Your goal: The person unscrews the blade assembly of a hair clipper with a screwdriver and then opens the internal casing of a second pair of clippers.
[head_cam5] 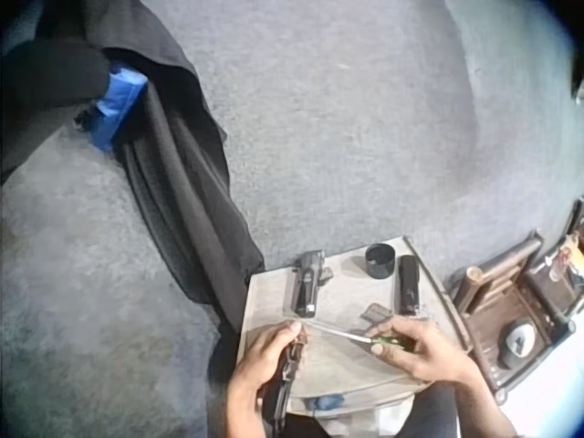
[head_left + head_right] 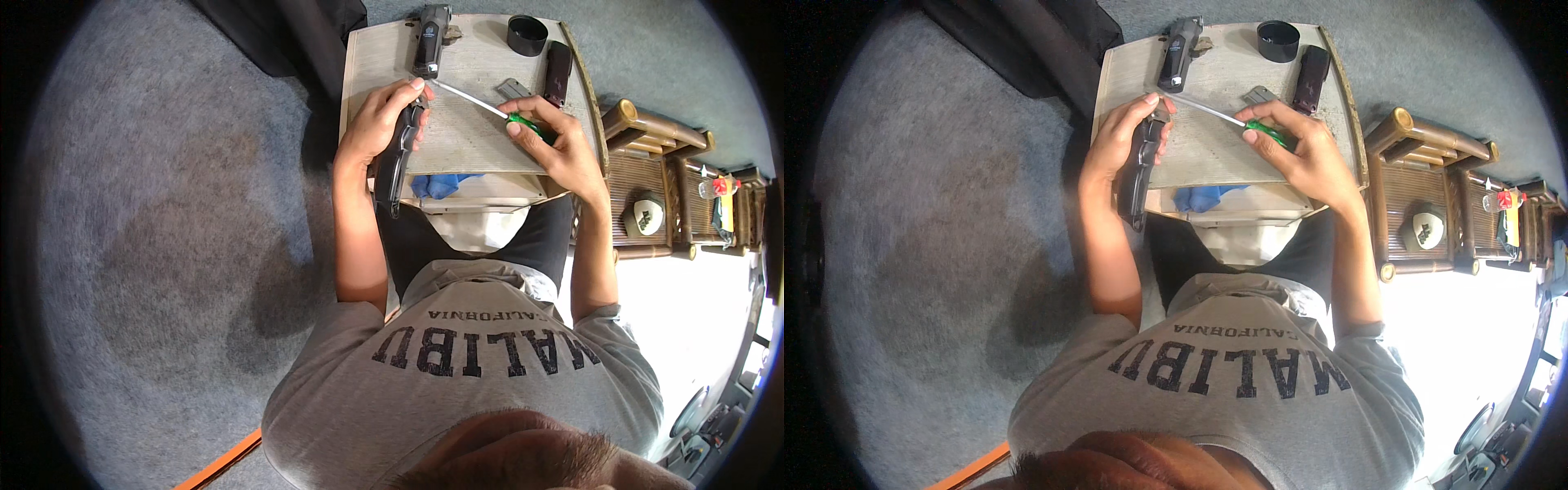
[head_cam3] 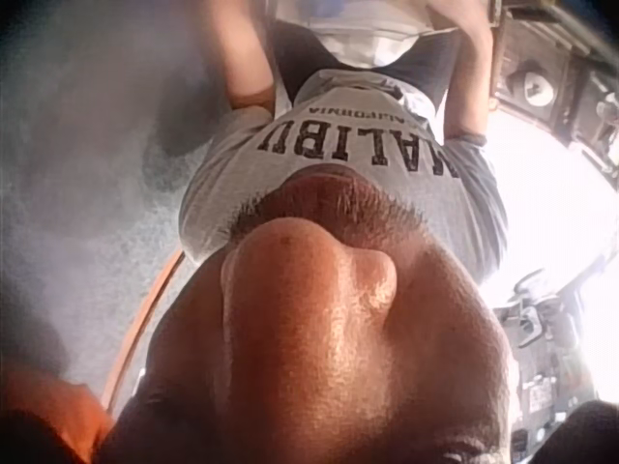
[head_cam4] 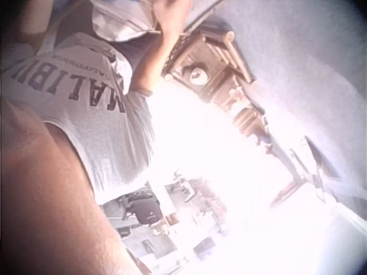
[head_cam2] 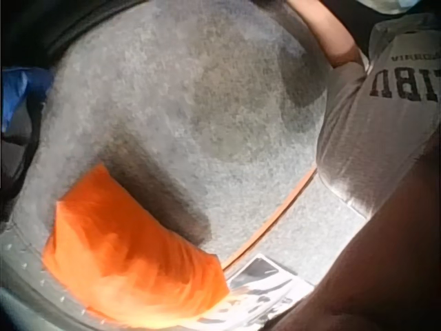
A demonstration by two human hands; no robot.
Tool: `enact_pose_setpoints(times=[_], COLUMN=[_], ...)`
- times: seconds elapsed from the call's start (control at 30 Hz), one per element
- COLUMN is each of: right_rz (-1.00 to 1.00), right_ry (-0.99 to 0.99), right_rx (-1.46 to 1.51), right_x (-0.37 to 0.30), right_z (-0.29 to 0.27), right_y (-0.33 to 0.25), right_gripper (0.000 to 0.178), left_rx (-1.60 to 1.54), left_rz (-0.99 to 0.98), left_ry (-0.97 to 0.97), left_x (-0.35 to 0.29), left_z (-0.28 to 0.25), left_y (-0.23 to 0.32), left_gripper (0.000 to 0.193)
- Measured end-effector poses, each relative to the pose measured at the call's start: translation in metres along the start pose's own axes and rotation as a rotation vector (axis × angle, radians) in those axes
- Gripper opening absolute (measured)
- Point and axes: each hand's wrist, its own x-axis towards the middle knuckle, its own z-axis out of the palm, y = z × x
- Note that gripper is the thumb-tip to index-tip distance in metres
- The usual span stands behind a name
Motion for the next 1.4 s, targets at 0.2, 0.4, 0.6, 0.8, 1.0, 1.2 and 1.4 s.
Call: enact_pose_setpoints(times=[0.2, 0.4, 0.6, 0.8, 1.0, 1.2, 1.4], right_rz=[0.068, 0.076, 0.104, 0.109, 0.141, 0.055, 0.100], right_ry=[-0.050, -0.071, -0.072, -0.088, -0.100, -0.052, -0.068], right_rx=[0.047, 0.057, 0.059, 0.022, 0.024, 0.058, 0.045], right_x=[0.001, 0.003, 0.002, 0.003, 0.003, 0.000, 0.006], right_z=[-0.002, -0.003, -0.001, -0.002, -0.003, 0.000, -0.007], right_y=[0.003, 0.004, 0.008, 0.005, 0.004, 0.008, 0.004], right_gripper=[0.024, 0.024, 0.024, 0.025, 0.026, 0.024, 0.025], left_rx=[-0.045, -0.044, -0.013, 0.012, 0.000, 0.020, 0.038], left_rz=[-0.026, -0.030, -0.022, -0.020, -0.008, -0.029, 0.012], left_ry=[0.017, -0.010, -0.007, 0.001, -0.012, 0.011, -0.009], left_x=[-0.001, 0.001, 0.001, 0.000, 0.002, -0.001, -0.001], left_z=[0.002, -0.002, 0.000, 0.000, -0.001, 0.003, 0.003], left_y=[0.003, -0.001, 0.002, 0.001, -0.001, 0.003, 0.003], left_gripper=[0.039, 0.037, 0.037, 0.037, 0.036, 0.037, 0.038])
